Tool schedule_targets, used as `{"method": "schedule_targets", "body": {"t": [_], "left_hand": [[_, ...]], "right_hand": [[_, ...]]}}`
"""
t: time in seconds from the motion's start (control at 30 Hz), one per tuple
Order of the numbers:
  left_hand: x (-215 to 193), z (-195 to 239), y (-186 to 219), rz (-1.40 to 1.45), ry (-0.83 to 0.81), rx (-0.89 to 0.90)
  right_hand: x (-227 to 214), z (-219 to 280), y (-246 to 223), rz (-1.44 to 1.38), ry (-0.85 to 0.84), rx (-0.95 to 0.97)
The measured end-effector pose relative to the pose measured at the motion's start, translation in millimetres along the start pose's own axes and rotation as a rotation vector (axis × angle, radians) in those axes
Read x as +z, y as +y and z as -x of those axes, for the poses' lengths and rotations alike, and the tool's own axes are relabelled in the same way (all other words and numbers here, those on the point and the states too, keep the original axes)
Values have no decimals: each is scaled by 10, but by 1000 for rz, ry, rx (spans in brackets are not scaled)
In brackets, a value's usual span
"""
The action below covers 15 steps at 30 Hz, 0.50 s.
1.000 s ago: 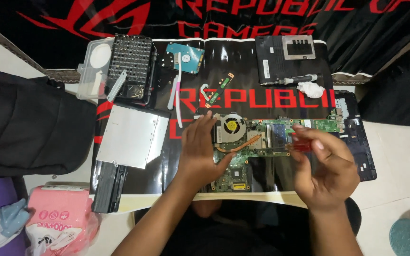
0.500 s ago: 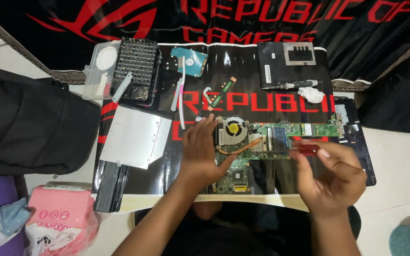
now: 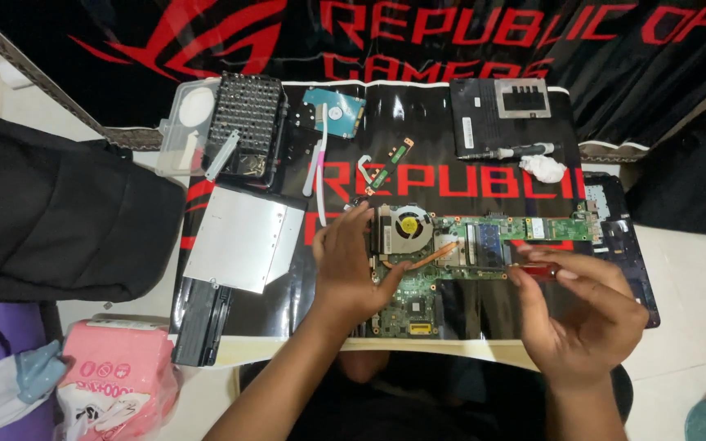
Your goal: The person is repairing a laptop by handling its internal components. They use a screwdriver to adjust parts on the motherboard, lift and inspect the motherboard, and wipe a metal plate with a cloth.
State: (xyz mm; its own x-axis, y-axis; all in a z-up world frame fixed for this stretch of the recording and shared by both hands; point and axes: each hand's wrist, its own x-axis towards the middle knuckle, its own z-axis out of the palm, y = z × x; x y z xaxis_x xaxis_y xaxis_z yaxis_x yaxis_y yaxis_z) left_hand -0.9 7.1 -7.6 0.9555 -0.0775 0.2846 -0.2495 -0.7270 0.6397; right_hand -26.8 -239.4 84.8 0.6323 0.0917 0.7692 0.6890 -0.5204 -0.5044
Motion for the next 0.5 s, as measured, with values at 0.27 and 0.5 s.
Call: {"method": "schedule_targets", "body": {"t": [0.27, 0.5], "left_hand": [[-55, -21, 90, -14, -22, -51], [-45, -37, 67, -174, 40, -135]], "right_hand": [[-28, -6, -59, -27, -37, 108], [-40, -90, -233, -45, -61, 288]]}}
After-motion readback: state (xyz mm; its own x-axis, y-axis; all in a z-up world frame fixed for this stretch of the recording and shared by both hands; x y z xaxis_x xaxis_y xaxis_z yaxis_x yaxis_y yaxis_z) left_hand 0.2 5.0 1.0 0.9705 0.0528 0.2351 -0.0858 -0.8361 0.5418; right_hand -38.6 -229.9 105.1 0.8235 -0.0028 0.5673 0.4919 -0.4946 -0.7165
